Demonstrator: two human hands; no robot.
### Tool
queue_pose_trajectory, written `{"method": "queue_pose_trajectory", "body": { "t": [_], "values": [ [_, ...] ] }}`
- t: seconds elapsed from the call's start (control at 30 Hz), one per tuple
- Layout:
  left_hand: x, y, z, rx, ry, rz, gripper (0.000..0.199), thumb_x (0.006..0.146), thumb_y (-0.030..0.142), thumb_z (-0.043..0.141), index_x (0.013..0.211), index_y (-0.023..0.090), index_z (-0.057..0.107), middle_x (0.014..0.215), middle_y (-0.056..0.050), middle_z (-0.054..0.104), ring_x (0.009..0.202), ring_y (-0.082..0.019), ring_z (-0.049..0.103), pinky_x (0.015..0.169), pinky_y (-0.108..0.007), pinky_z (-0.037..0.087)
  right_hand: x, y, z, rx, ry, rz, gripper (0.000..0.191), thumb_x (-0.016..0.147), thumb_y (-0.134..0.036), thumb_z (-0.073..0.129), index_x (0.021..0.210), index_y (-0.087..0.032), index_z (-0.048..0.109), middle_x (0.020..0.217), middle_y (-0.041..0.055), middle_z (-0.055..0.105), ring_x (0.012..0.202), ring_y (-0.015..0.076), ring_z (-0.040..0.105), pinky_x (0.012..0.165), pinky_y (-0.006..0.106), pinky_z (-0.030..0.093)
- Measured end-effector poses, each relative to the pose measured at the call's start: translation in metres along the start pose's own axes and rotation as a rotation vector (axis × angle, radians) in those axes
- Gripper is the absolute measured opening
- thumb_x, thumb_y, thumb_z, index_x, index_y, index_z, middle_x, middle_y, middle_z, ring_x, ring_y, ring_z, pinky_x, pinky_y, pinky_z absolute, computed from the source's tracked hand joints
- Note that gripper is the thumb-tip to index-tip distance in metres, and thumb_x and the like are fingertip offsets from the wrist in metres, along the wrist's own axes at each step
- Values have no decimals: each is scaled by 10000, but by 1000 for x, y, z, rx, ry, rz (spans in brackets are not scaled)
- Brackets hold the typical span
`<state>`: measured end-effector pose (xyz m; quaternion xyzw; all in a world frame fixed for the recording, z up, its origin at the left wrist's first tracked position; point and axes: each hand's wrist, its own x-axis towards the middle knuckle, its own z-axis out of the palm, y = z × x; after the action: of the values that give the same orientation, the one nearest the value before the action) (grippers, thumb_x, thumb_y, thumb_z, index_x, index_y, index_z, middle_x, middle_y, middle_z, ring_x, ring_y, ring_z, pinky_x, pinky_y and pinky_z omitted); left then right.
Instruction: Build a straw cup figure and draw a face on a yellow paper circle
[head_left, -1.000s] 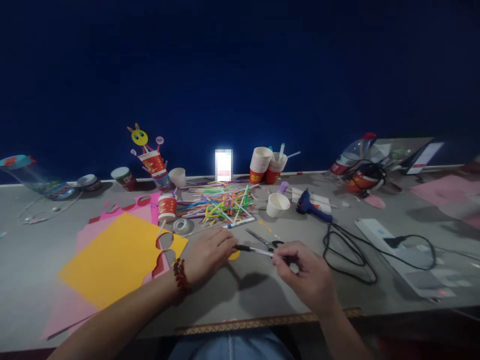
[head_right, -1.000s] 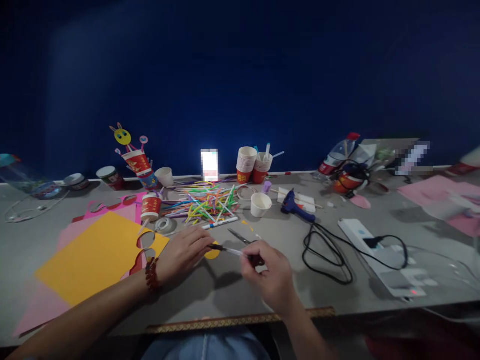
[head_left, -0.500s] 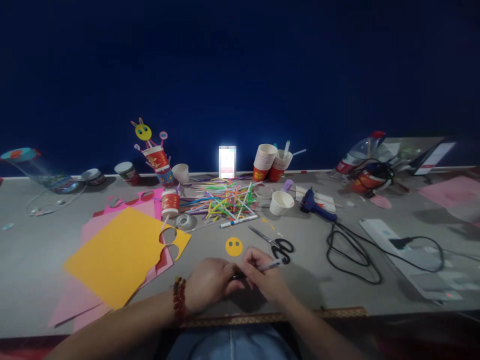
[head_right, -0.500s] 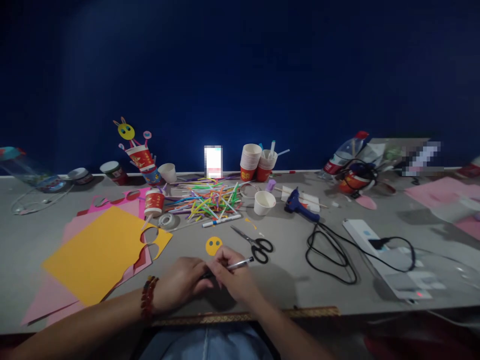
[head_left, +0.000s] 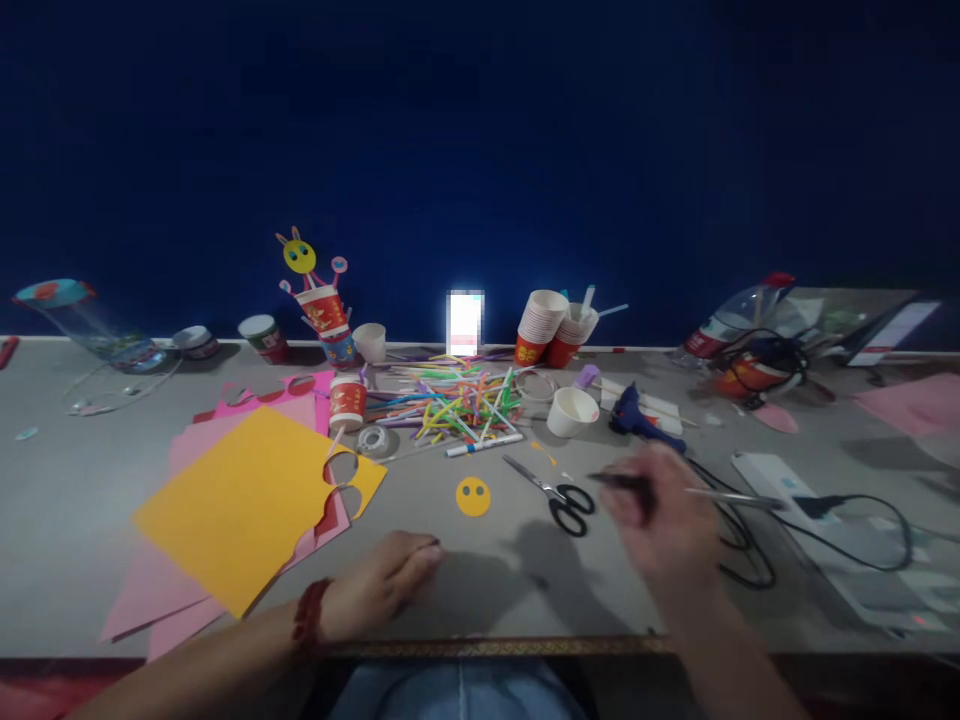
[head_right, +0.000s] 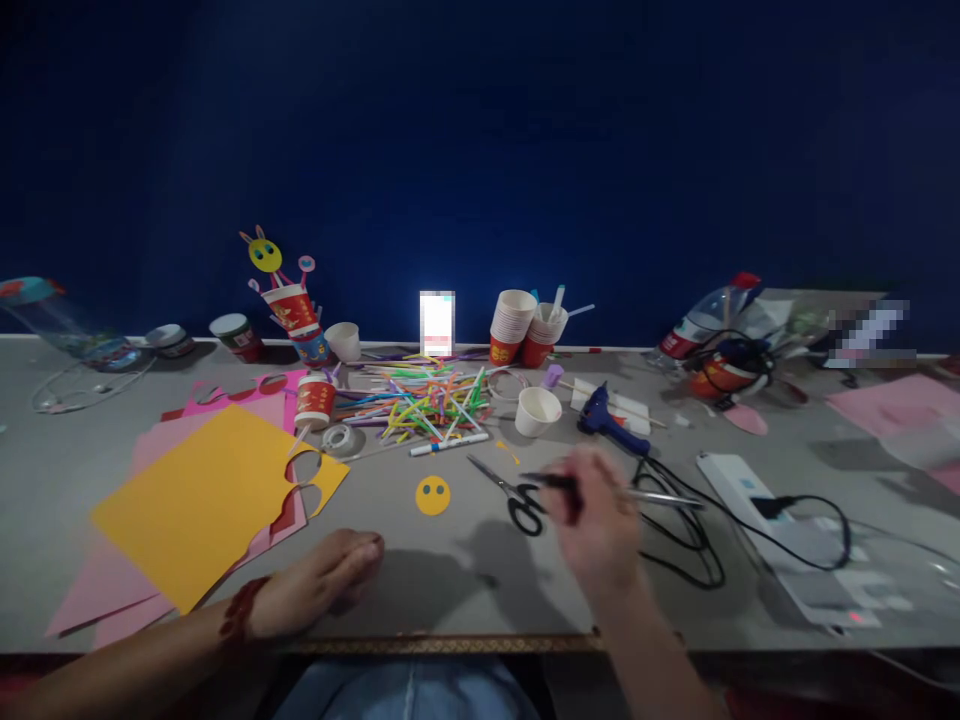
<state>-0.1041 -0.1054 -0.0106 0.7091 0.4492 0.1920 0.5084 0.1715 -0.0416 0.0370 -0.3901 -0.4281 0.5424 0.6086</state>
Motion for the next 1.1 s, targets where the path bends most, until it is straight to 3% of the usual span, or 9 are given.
{"method": "queue_pose_trajectory", "body": {
  "t": [0.03, 0.07, 0.2, 0.3, 0.43, 0.5, 0.63, 0.83, 1.1],
  "values": [
    [-3, -7, -2, 107, 82, -25, 560, 1018, 602, 188, 684, 212, 412, 579, 33, 460, 520, -124, 431, 525, -238, 352, 8, -6, -7, 31, 90, -67, 444, 767, -504, 781, 622, -209, 484, 485, -79, 482, 351, 43, 340, 360, 173, 259],
    [-3, -13, -5, 251, 129, -13, 521, 1021, 576, 254, 705, 208, 445, 618, 18, 509, 559, -138, 473, 547, -248, 366, 14, -8, -12, -7, 85, -43, 432, 751, -490, 800, 628, -205, 500, 513, -68, 535, 355, 42, 367, 358, 168, 269],
    [12, -25, -7, 703, 147, 300, 315, 1032, 367, 394, 842, 188, 570, 883, -70, 686, 825, -209, 626, 733, -316, 480, 15, 25, -4, -265, -265, 314, 444, 759, -582, 753, 680, -197, 547, 460, -39, 578, 340, 56, 393, 329, 154, 240],
    [28, -27, -5, 857, 156, 530, 190, 1017, 257, 437, 1002, 171, 606, 1166, -114, 699, 1077, -238, 625, 927, -379, 492, 11, 58, 10, -318, -376, 379, 396, 778, -547, 736, 747, -199, 548, 561, -26, 645, 407, 67, 472, 375, 159, 350],
    [37, -33, -1, 938, 134, 593, 189, 990, 272, 517, 1102, 146, 603, 1341, -140, 634, 1233, -256, 580, 991, -413, 496, 21, 81, 16, -330, -477, 408, 316, 774, -456, 732, 884, -196, 591, 650, -14, 677, 463, 89, 521, 424, 196, 434],
    [39, -35, 2, 947, 123, 582, 179, 977, 269, 546, 1092, 146, 608, 1331, -138, 643, 1244, -254, 583, 993, -407, 504, 28, 86, 18, -368, -509, 371, 269, 743, -386, 740, 890, -195, 623, 698, -4, 682, 496, 100, 537, 445, 215, 449],
    [40, -35, 5, 949, 129, 554, 139, 955, 272, 597, 1033, 159, 614, 1289, -120, 670, 1233, -254, 600, 959, -388, 525, 37, 99, 27, -500, -460, 137, 73, 735, -266, 671, 739, -211, 623, 653, -22, 611, 573, 125, 546, 516, 237, 441],
    [41, -38, 7, 921, 166, 544, 140, 961, 292, 598, 1041, 178, 606, 1337, -86, 646, 1212, -232, 603, 948, -379, 514, 37, 117, 26, -645, -433, -52, 99, 749, -243, 576, 653, -220, 568, 621, -23, 558, 590, 139, 497, 555, 259, 397],
    [44, -37, 7, 871, 187, 544, 155, 947, 321, 625, 977, 168, 618, 1294, -79, 672, 1188, -247, 611, 947, -393, 527, 39, 118, 23, -746, -485, -92, 126, 781, -216, 551, 658, -212, 580, 639, -4, 597, 620, 155, 525, 586, 271, 409]
  ]
}}
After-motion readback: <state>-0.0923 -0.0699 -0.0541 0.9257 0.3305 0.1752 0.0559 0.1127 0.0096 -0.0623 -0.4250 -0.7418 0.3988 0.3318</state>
